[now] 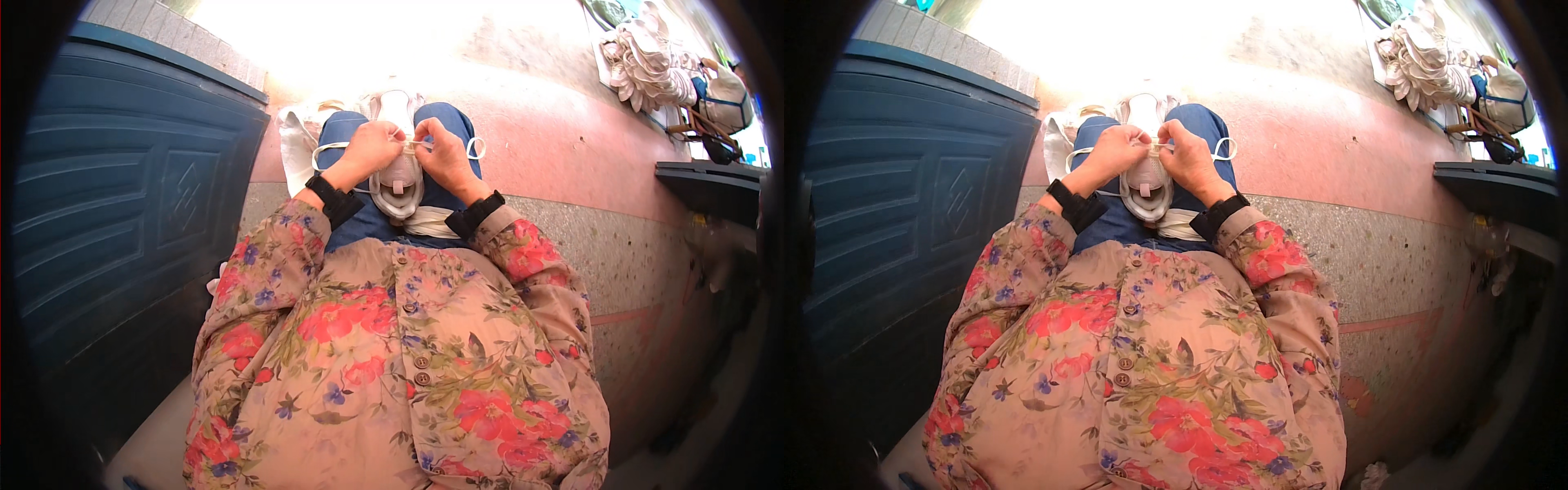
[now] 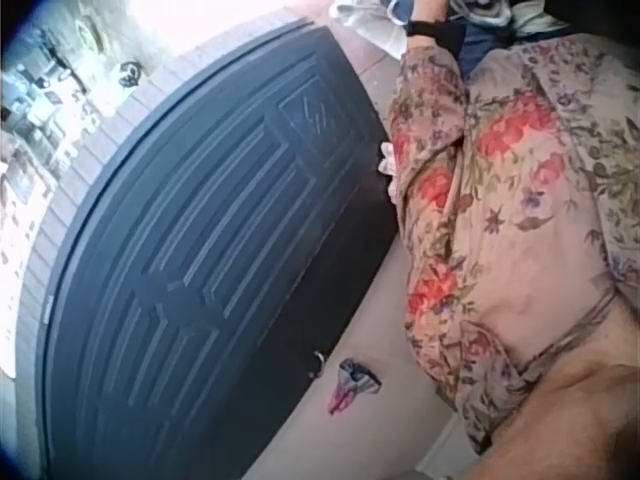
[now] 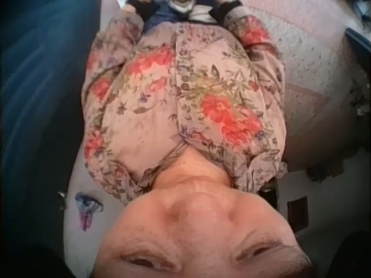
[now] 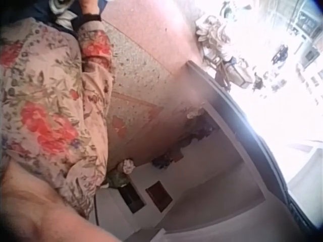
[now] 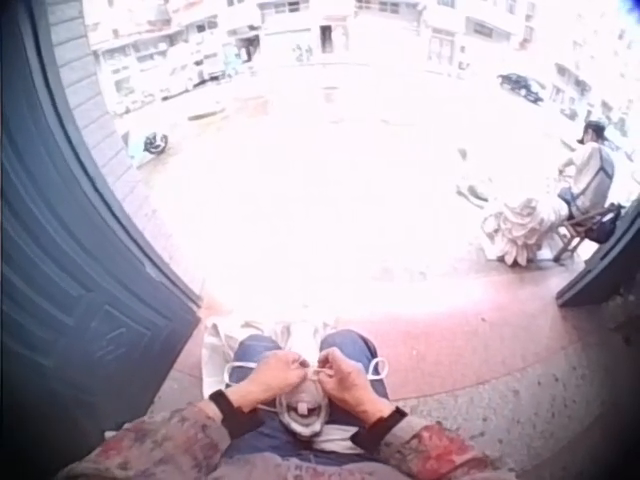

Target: Insert and thread laces through the eyelets of a white shoe.

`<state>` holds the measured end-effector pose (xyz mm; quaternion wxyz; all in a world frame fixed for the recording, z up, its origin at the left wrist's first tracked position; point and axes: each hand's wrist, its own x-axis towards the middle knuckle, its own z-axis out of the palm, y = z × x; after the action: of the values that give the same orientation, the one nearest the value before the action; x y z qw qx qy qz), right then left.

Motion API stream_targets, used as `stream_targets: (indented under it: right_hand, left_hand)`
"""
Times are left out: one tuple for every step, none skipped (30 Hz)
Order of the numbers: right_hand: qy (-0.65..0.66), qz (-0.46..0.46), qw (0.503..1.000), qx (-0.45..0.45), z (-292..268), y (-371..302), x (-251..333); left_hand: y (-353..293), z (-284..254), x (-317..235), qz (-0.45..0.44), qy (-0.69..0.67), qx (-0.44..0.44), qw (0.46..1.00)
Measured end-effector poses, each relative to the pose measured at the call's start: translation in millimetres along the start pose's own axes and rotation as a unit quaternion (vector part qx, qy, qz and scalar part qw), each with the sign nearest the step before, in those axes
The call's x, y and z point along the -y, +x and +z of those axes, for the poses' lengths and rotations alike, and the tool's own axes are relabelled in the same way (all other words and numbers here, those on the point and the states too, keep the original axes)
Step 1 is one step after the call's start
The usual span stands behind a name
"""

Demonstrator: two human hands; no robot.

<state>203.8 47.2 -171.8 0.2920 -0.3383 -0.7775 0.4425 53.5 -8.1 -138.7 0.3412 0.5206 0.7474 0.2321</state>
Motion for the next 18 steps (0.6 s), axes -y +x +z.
stream_targets:
  right_hand:
    - [0.002,-0.01,1.0,0.001,0,-1,1]
    - [-0.002,0.001,1.0,0.009,-1,-1,2]
    - [-0.002,0.001,1.0,0.008,-1,-1,2]
    - [-0.003,-0.005,1.0,0.006,-1,-1,1]
    - [-0.004,-0.01,1.0,0.004,-1,-1,0]
    - [-0.003,-0.01,1.0,0.004,0,-1,-1]
    - [0.005,-0.003,1.0,-0.009,1,0,-1]
    - [0.013,0.004,1.0,-0.021,1,1,-2]
    - [0.013,0.005,1.0,-0.023,1,4,-6]
    - [0.061,0.025,0.998,-0.022,0,9,-7]
    - [0.109,0.044,0.993,-0.021,-1,11,-8]
    - [0.131,0.061,0.989,0.019,-3,12,-9]
    - [0.131,0.061,0.989,0.02,-5,15,-2]
    - [0.159,0.101,0.979,0.079,-7,17,5]
    - [0.187,0.14,0.962,0.139,-8,18,9]
    - [0.182,0.083,0.97,0.139,-4,19,4]
    - [0.182,0.082,0.97,0.138,-3,20,-1]
    - [0.158,0.045,0.977,0.134,-2,20,-6]
  left_hand:
    - [2,1,-3,-0.02,0.006,0.025,0.999]
    - [5,1,-5,-0.019,0.007,0.026,0.999]
    - [9,1,-5,-0.02,0.035,0.044,0.998]
    - [10,1,-5,-0.021,0.062,0.062,0.996]
    - [10,3,-5,-0.021,0.062,0.063,0.996]
    - [9,5,-3,0.011,0.097,0.009,0.995]
    - [8,7,-5,0.044,0.133,-0.044,0.989]
    - [2,8,-6,0.045,0.134,-0.042,0.989]
    - [-7,11,-6,0.126,0.162,-0.103,0.973]
    - [-15,12,-8,0.207,0.188,-0.163,0.946]
    - [-18,13,-6,0.208,0.188,-0.161,0.946]
    - [-21,12,-3,0.219,0.19,-0.174,0.941]
    - [-24,11,-1,0.228,0.191,-0.189,0.936]
    - [-25,10,1,0.23,0.193,-0.184,0.936]
    - [-26,11,1,0.229,0.193,-0.184,0.936]
    - [-26,11,1,0.238,0.193,-0.183,0.934]
    - [-25,11,0,0.246,0.192,-0.181,0.933]
    - [-25,11,0,0.248,0.193,-0.181,0.932]
